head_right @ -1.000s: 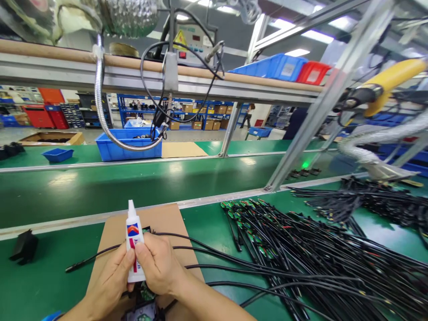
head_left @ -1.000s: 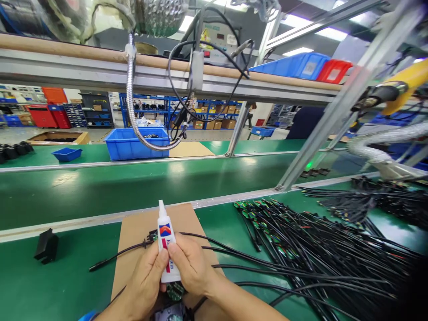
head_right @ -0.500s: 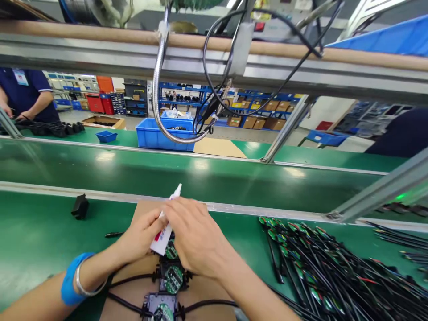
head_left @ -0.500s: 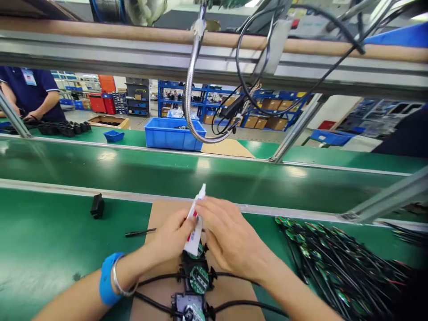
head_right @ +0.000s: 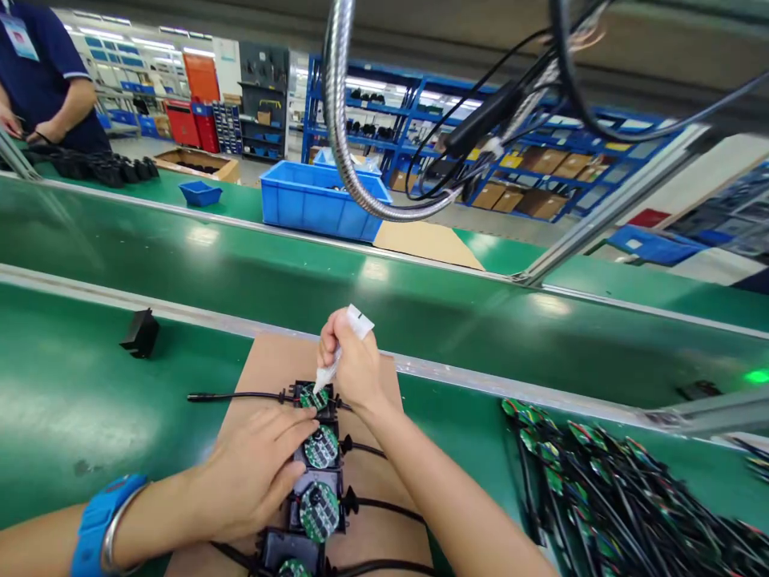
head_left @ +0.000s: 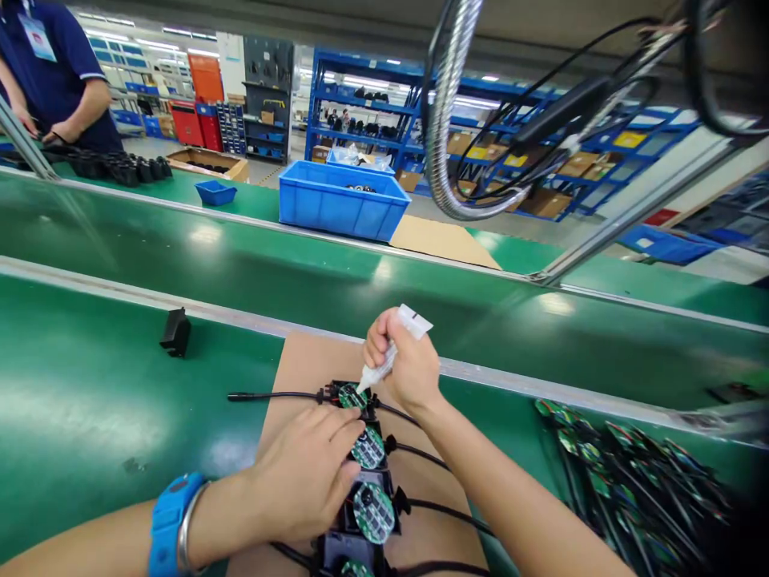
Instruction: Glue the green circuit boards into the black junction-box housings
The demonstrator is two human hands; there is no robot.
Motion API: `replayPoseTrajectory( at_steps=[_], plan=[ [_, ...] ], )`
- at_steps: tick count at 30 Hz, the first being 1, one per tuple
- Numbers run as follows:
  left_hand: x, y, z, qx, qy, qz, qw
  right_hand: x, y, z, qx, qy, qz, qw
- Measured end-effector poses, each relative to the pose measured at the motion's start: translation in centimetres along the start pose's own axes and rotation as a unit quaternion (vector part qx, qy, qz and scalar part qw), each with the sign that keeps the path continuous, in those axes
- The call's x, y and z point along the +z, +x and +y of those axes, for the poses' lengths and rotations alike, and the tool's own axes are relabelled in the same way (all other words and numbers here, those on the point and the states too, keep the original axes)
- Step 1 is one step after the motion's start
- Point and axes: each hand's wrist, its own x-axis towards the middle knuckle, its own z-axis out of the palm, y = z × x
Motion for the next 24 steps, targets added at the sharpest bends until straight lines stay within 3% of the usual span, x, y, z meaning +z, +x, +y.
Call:
replayPoseTrajectory(
  at_steps=[4, 8, 24],
  plan=[
    [0.5, -0.4, -0.3, 0.002, 0.060, -0.015, 0.998, 0.8, 0.0, 2.9, 0.010, 0.016, 0.006, 1.000],
    [0.3, -0.3, -0.7, 0.015, 0.081, -0.029, 0.996, 1.1, 0.1, 4.0, 0.015, 0.011, 0.002, 1.000],
    [0.9, -0.3, -1.0, 0.014, 0.082, -0.014, 0.996, 0.5, -1.2, 2.5, 0.033, -0.027, -0.018, 0.999]
  ],
)
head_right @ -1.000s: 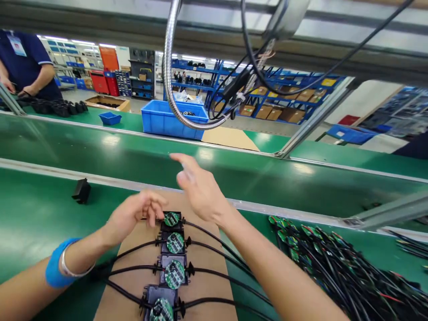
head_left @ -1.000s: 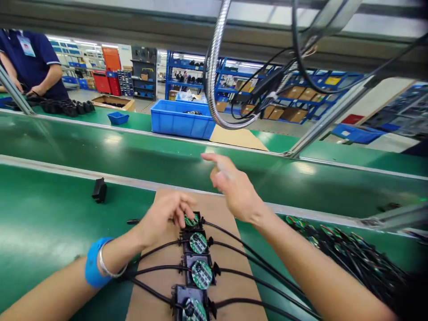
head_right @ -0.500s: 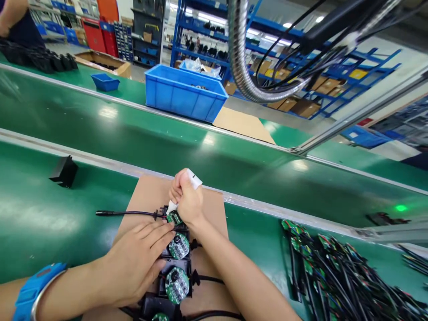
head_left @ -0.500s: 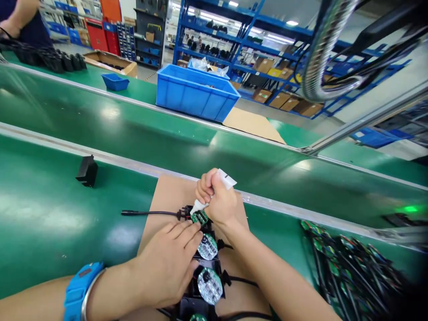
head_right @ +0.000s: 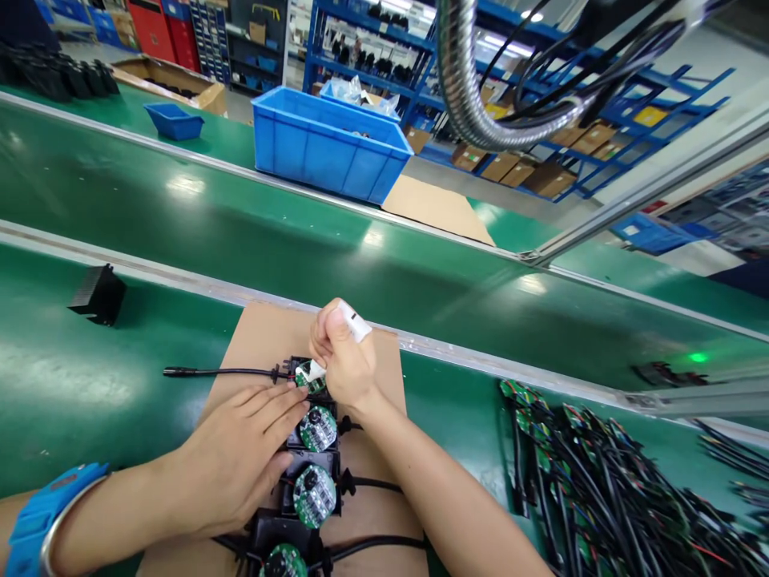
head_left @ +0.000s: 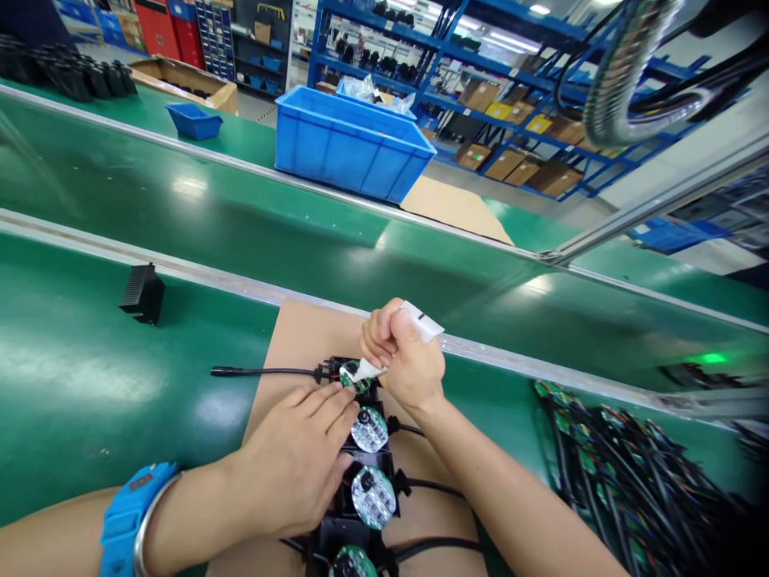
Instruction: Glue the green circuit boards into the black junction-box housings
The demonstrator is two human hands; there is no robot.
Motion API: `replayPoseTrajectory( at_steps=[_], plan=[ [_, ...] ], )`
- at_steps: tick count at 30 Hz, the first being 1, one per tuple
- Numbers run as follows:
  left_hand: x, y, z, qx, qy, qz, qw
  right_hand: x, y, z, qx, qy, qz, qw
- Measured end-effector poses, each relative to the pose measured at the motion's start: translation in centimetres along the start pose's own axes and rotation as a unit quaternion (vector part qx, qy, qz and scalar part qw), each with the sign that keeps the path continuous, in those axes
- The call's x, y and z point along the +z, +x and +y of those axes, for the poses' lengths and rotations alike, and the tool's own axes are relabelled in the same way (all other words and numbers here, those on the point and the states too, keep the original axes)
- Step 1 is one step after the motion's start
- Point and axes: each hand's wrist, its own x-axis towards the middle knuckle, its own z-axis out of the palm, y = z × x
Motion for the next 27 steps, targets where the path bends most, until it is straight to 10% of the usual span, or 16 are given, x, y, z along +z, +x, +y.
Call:
replayPoseTrajectory(
  at_steps=[27],
  plan=[
    [0.2, -0.1, -0.2, 0.006, 0.032, -0.006, 0.999, -1.0, 0.1, 0.5, -0.065, -0.013, 0.031, 0.997]
  ],
)
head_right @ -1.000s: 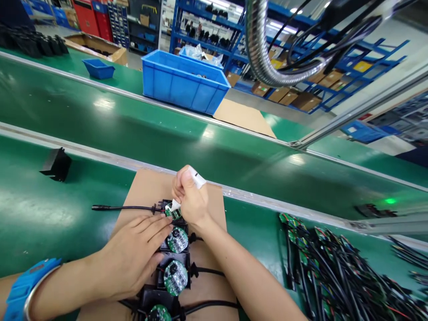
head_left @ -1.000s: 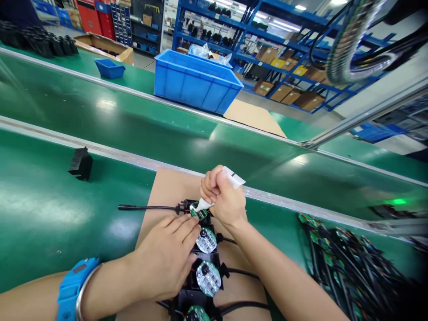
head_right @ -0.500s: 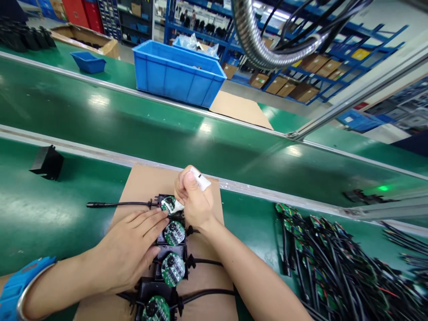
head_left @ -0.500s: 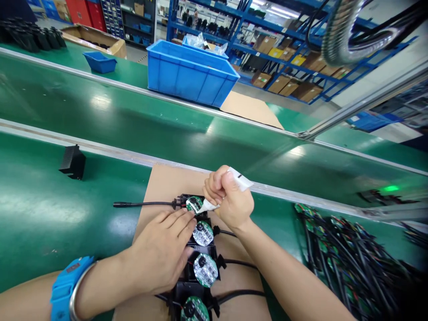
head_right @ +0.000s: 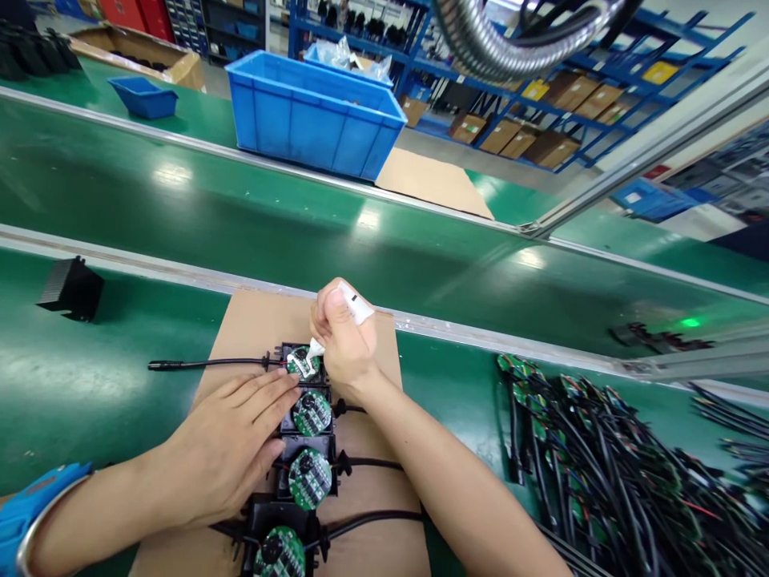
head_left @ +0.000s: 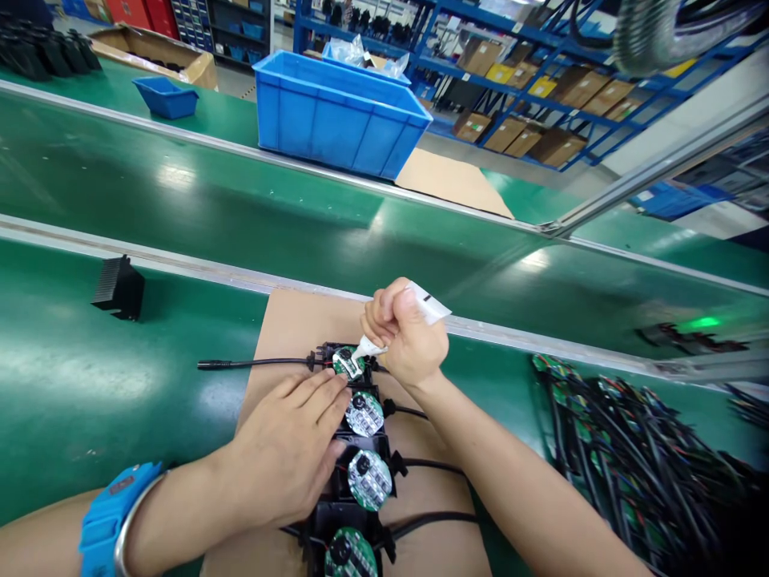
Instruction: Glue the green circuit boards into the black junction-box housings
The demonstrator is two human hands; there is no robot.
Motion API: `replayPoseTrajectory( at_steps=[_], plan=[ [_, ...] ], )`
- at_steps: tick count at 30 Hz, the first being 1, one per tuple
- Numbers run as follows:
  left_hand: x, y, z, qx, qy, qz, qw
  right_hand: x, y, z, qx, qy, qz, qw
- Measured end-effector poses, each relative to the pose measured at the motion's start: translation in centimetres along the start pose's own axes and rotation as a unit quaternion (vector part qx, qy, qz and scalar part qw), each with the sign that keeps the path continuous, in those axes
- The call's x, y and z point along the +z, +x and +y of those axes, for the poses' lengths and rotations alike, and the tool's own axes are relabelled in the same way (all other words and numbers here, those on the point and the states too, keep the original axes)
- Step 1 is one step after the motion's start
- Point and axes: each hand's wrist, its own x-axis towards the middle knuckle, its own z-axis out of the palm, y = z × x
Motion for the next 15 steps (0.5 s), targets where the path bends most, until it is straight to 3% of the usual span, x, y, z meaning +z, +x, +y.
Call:
replayPoseTrajectory(
  at_steps=[5, 10, 15],
  plan=[
    [-0.6, -0.3, 0.5, 0.026, 0.028, 0.006, 0.999, -1.0, -0.4, -1.5, -0.008, 0.008, -0.003, 1.000],
    [-1.8, -1.6, 2.1, 0.116, 0.045, -0.057, 0.991, -0.5, -3.1, -4.0, 0.036, 0.056, -0.026, 0.997],
    [-1.8, -2.0, 2.4, 0.127, 0.065, -0.065, 0.988, 1.2, -5.2, -2.9, 0.040, 0.080, -0.049, 0.995]
  ],
)
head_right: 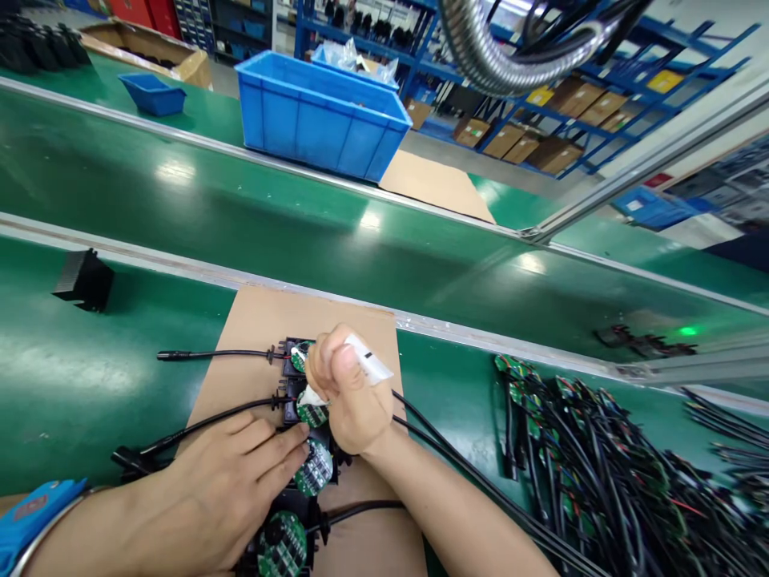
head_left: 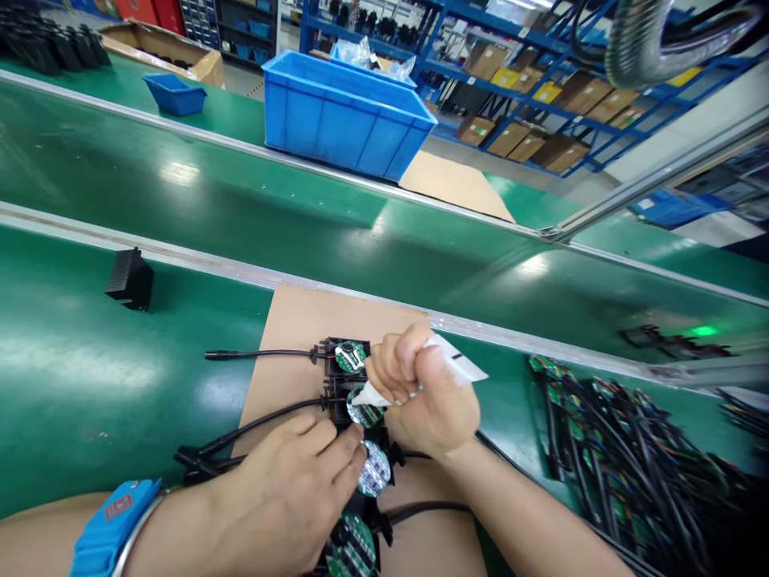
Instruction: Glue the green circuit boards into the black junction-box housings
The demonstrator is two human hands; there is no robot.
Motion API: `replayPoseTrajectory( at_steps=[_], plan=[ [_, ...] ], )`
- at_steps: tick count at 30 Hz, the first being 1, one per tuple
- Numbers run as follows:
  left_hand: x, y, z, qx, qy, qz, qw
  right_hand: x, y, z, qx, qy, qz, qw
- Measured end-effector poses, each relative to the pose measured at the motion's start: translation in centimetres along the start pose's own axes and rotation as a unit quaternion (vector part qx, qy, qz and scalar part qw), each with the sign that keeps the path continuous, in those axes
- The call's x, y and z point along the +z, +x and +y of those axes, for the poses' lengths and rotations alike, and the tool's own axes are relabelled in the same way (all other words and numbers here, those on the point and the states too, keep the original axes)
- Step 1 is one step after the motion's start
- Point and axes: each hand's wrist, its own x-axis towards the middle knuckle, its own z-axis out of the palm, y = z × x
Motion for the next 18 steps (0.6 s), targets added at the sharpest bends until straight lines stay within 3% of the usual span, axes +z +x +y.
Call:
replayPoseTrajectory(
  at_steps=[5, 18],
  plan=[
    [0.6, -0.1, -0.2, -0.008, -0.006, -0.005, 1.000, 0.1, -0.1, 1.2, -0.003, -0.038, -0.012, 0.999],
    [0.6, 0.1, -0.3, -0.008, -0.014, -0.009, 1.000, -0.7, -1.9, -1.0, 0.016, -0.084, -0.011, 0.996]
  ],
)
